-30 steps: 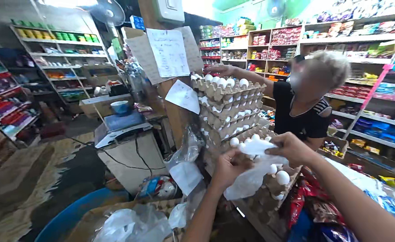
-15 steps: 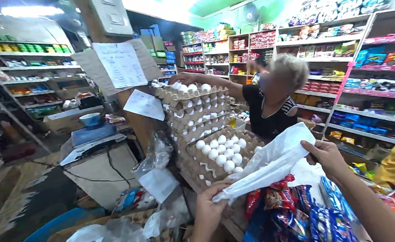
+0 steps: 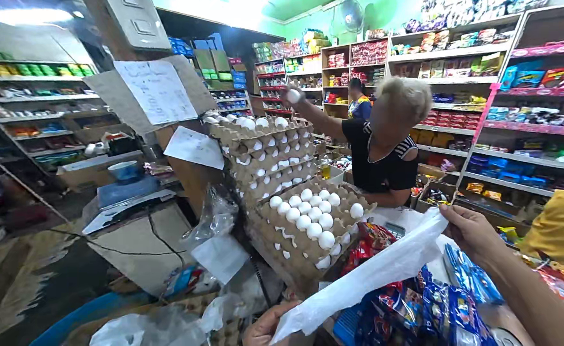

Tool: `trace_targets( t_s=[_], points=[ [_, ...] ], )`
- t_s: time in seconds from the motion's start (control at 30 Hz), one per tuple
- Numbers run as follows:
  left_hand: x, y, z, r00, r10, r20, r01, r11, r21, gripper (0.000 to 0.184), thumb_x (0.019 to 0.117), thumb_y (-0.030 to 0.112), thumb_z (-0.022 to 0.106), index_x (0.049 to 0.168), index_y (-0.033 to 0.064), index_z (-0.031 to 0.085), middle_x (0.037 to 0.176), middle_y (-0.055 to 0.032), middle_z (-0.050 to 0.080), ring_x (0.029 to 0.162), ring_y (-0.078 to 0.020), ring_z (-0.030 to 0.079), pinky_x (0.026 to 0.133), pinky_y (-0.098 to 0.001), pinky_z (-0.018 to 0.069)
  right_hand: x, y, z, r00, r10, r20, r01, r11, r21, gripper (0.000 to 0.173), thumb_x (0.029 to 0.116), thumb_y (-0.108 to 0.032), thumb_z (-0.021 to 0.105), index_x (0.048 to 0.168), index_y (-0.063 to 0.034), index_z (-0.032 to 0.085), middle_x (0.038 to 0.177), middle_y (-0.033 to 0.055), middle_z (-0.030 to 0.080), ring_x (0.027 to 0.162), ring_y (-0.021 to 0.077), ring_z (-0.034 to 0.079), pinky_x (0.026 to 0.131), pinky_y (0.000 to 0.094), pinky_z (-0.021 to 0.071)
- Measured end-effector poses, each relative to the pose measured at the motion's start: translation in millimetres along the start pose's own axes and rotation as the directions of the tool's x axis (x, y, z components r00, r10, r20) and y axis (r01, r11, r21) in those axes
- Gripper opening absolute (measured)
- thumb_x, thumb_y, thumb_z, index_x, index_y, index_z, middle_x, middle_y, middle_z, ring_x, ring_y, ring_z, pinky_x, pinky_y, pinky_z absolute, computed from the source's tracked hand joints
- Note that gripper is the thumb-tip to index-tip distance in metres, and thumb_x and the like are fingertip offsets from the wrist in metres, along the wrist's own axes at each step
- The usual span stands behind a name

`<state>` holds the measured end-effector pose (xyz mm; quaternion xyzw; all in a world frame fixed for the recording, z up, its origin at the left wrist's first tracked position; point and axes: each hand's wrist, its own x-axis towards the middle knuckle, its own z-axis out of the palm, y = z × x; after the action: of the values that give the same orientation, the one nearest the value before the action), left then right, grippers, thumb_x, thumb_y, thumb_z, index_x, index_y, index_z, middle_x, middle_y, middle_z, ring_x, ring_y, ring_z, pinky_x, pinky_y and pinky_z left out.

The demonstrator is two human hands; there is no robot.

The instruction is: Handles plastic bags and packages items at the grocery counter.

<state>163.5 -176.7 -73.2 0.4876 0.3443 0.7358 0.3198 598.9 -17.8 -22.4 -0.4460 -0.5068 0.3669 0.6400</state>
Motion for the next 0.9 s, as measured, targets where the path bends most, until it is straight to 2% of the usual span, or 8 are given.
trace_targets(
  t_s=[0.07,0.2,0.4,0.47,0.53,0.67,0.77,0.9],
  points=[
    [-2,7,2,0.996,-0.007,-0.088,0.009,1.0,0.012,0.036,0.0782,-0.023,0.053,0.084,0.0054,0.075,0.077,0.0109,0.075,0.073,0.0052,0.069,0.071,-0.0151,0.0577,-3,0,19,0.995,0.028,0.094,-0.033,0.998,0.051,0.023,0.1054,-0.025,0.056,0.11,-0.0046,0.064,0.09,0.0081,0.071,0.08,0.0184,0.072,0.075,0.041,0.0624],
    [2,34,19,0.947,-0.035,-0.319,0.052,0.998,0.047,0.03,0.0823,-0.022,0.049,0.086,0.0052,0.061,0.073,0.0166,0.069,0.073,0.0097,0.065,0.073,-0.0138,0.0578,-13,0,61,0.981,0.037,0.191,-0.031,0.999,-0.034,0.015,0.1025,-0.019,0.06,0.107,-0.0062,0.066,0.085,0.0033,0.069,0.071,0.0112,0.068,0.063,0.0314,0.0585],
    [3,34,5,0.967,0.021,-0.254,-0.036,0.998,-0.056,0.042,0.0928,-0.015,0.051,0.081,0.0192,0.072,0.076,0.0179,0.075,0.073,0.0083,0.069,0.074,-0.0139,0.0589,-9,20,73,0.995,0.013,0.101,-0.003,0.995,-0.103,0.022,0.1043,-0.027,0.059,0.108,-0.0063,0.066,0.084,0.0063,0.07,0.073,0.0143,0.069,0.067,0.0362,0.0604],
    [2,28,3,0.975,0.075,-0.211,-0.084,0.996,-0.033,0.029,0.0913,-0.004,0.067,0.084,0.0221,0.077,0.081,0.0182,0.075,0.076,0.0088,0.069,0.075,-0.0128,0.058,-13,24,74,0.996,0.027,0.083,-0.019,0.996,-0.088,0.021,0.1046,-0.025,0.058,0.106,-0.0054,0.065,0.083,0.0058,0.069,0.071,0.0132,0.068,0.066,0.0348,0.0598],
    [2,24,1,0.972,0.115,-0.204,-0.117,0.993,0.004,0.019,0.0895,0.005,0.074,0.086,0.0231,0.078,0.084,0.0202,0.075,0.078,0.0104,0.069,0.076,-0.0108,0.0566,-15,30,73,0.994,0.045,0.095,-0.037,0.996,-0.077,0.02,0.1046,-0.022,0.058,0.106,-0.0047,0.066,0.083,0.0055,0.069,0.072,0.0123,0.068,0.067,0.0339,0.0596],
    [4,28,-5,0.965,0.036,-0.259,-0.043,0.999,-0.022,0.038,0.0899,-0.015,0.053,0.084,0.0146,0.076,0.081,0.0158,0.076,0.079,0.0075,0.07,0.078,-0.0136,0.0582,-16,43,66,0.982,0.114,0.148,-0.105,0.992,-0.064,0.023,0.1027,-0.024,0.062,0.114,-0.0063,0.07,0.096,0.0073,0.073,0.082,0.0153,0.071,0.073,0.0358,0.0608],
    [3,27,-7,0.963,0.021,-0.267,-0.026,1.0,-0.017,0.037,0.0864,-0.017,0.06,0.078,0.0165,0.075,0.076,0.0152,0.075,0.073,0.0068,0.069,0.074,-0.0143,0.0587,-19,44,65,0.978,0.137,0.157,-0.129,0.99,-0.059,0.02,0.1016,-0.021,0.063,0.107,-0.0047,0.071,0.093,0.0077,0.073,0.08,0.015,0.071,0.072,0.0354,0.0608],
    [2,24,-7,0.955,0.003,-0.295,0.004,1.0,0.025,0.036,0.0817,-0.019,0.059,0.074,0.0147,0.07,0.071,0.0155,0.073,0.068,0.0068,0.067,0.069,-0.0148,0.0582,-18,47,62,0.983,0.111,0.146,-0.105,0.993,-0.043,0.02,0.102,-0.024,0.063,0.098,-0.0053,0.067,0.084,0.0054,0.07,0.073,0.013,0.068,0.069,0.0347,0.06]
  ],
)
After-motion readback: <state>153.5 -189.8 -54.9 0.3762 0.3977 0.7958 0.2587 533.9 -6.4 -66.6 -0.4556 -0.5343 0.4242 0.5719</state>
